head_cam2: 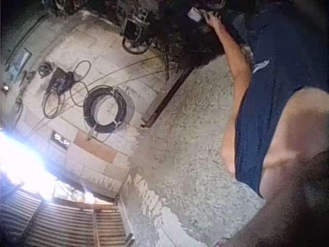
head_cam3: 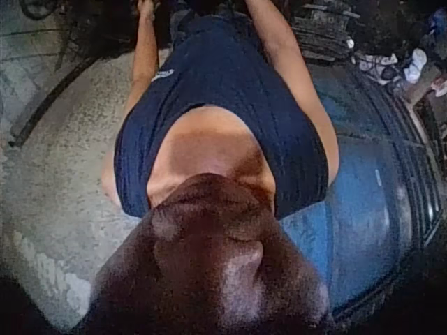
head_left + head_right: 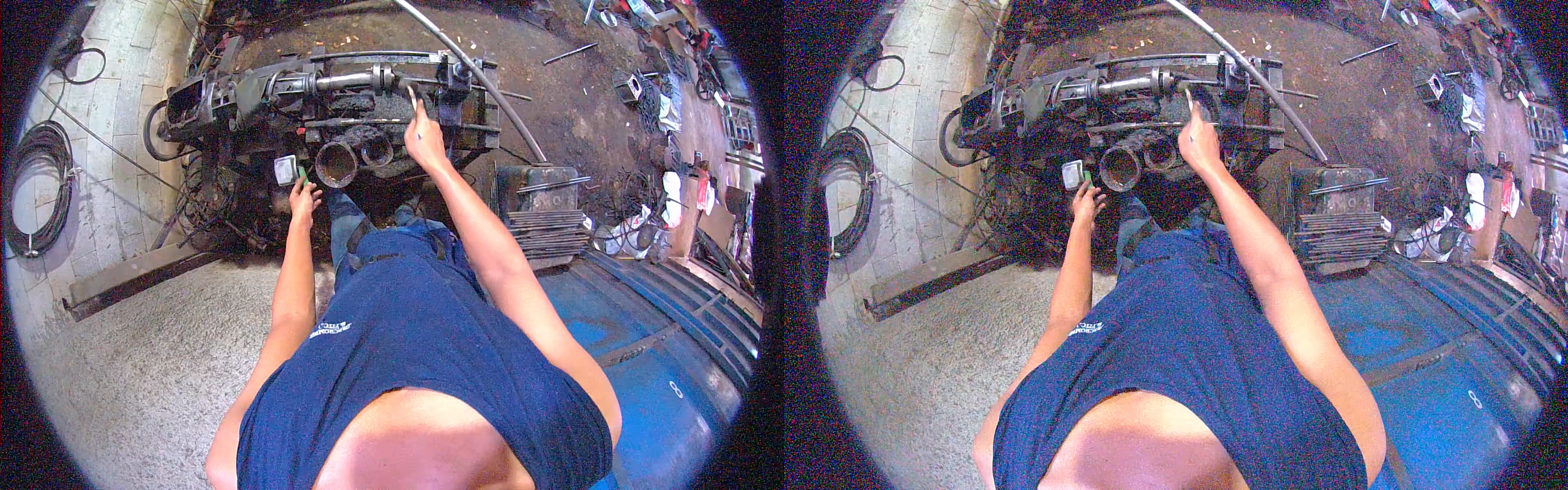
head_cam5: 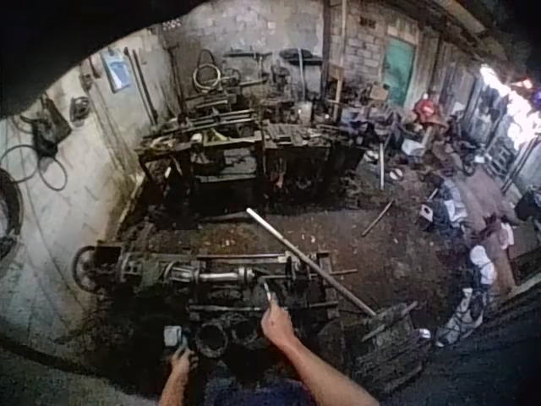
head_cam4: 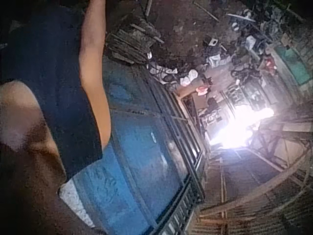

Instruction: Bending long metal rods using a specialized fabrication machine.

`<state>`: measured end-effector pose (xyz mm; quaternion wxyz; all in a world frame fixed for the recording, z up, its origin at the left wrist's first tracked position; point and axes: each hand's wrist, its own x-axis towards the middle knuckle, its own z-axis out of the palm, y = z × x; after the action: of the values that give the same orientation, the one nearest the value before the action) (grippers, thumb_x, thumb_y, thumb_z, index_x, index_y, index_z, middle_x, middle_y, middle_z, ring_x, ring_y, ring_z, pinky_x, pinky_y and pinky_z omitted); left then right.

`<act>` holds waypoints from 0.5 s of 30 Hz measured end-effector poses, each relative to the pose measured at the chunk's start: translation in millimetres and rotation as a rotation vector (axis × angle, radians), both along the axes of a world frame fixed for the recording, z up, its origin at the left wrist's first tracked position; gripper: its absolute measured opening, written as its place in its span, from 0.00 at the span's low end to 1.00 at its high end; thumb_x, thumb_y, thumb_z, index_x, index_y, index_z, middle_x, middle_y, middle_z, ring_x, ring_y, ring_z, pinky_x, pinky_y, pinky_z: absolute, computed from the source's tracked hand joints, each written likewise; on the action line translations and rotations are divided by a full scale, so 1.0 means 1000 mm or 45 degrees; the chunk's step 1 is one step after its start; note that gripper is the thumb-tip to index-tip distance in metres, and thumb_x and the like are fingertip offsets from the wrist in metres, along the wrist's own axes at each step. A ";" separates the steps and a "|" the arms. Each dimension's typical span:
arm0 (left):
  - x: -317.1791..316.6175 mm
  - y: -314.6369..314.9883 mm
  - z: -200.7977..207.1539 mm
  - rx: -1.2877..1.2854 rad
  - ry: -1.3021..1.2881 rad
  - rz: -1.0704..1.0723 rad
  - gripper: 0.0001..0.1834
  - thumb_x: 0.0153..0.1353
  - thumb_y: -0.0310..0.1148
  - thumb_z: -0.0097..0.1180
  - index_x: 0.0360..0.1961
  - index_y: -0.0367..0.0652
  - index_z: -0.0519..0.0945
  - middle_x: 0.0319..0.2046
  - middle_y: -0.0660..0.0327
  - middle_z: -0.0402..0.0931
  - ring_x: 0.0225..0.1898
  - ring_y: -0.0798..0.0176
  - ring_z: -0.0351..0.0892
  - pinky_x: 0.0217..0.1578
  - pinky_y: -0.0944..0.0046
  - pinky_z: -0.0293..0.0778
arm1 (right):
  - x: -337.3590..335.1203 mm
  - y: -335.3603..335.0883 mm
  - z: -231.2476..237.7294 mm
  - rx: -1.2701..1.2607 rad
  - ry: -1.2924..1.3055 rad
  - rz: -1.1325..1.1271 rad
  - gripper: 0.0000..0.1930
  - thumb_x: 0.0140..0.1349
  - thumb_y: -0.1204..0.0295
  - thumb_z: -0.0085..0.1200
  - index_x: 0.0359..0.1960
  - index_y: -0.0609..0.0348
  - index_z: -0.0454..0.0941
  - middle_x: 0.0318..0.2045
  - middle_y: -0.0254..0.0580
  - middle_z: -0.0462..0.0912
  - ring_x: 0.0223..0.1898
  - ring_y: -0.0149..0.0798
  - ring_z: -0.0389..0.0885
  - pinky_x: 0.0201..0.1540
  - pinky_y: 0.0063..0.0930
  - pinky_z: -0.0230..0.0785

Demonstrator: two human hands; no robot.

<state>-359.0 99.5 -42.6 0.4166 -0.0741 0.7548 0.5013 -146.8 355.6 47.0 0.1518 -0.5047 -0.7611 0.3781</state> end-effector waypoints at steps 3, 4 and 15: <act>0.001 0.004 0.004 -0.001 0.001 -0.029 0.24 0.65 0.33 0.48 0.63 0.50 0.65 0.41 0.62 0.77 0.33 0.68 0.79 0.28 0.70 0.74 | -0.027 0.028 0.010 0.030 -0.029 -0.024 0.32 0.56 0.72 0.42 0.63 0.73 0.55 0.27 0.69 0.78 0.32 0.63 0.80 0.39 0.53 0.71; 0.000 0.003 0.004 -0.016 0.002 -0.038 0.24 0.66 0.33 0.48 0.63 0.50 0.65 0.41 0.62 0.77 0.33 0.68 0.79 0.28 0.70 0.74 | -0.034 0.032 0.012 0.053 -0.075 -0.020 0.32 0.55 0.72 0.43 0.63 0.73 0.54 0.28 0.68 0.79 0.33 0.63 0.80 0.39 0.53 0.72; -0.001 0.002 0.001 0.022 -0.033 0.023 0.24 0.64 0.31 0.49 0.63 0.50 0.66 0.41 0.62 0.77 0.34 0.67 0.79 0.30 0.69 0.73 | 0.002 -0.025 -0.001 -0.164 -0.206 0.094 0.28 0.58 0.72 0.42 0.62 0.68 0.60 0.30 0.70 0.78 0.35 0.65 0.79 0.42 0.54 0.69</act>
<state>-359.7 101.0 -41.1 0.4225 -0.0838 0.7442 0.5105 -144.5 330.9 46.4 0.0431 -0.5137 -0.7632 0.3895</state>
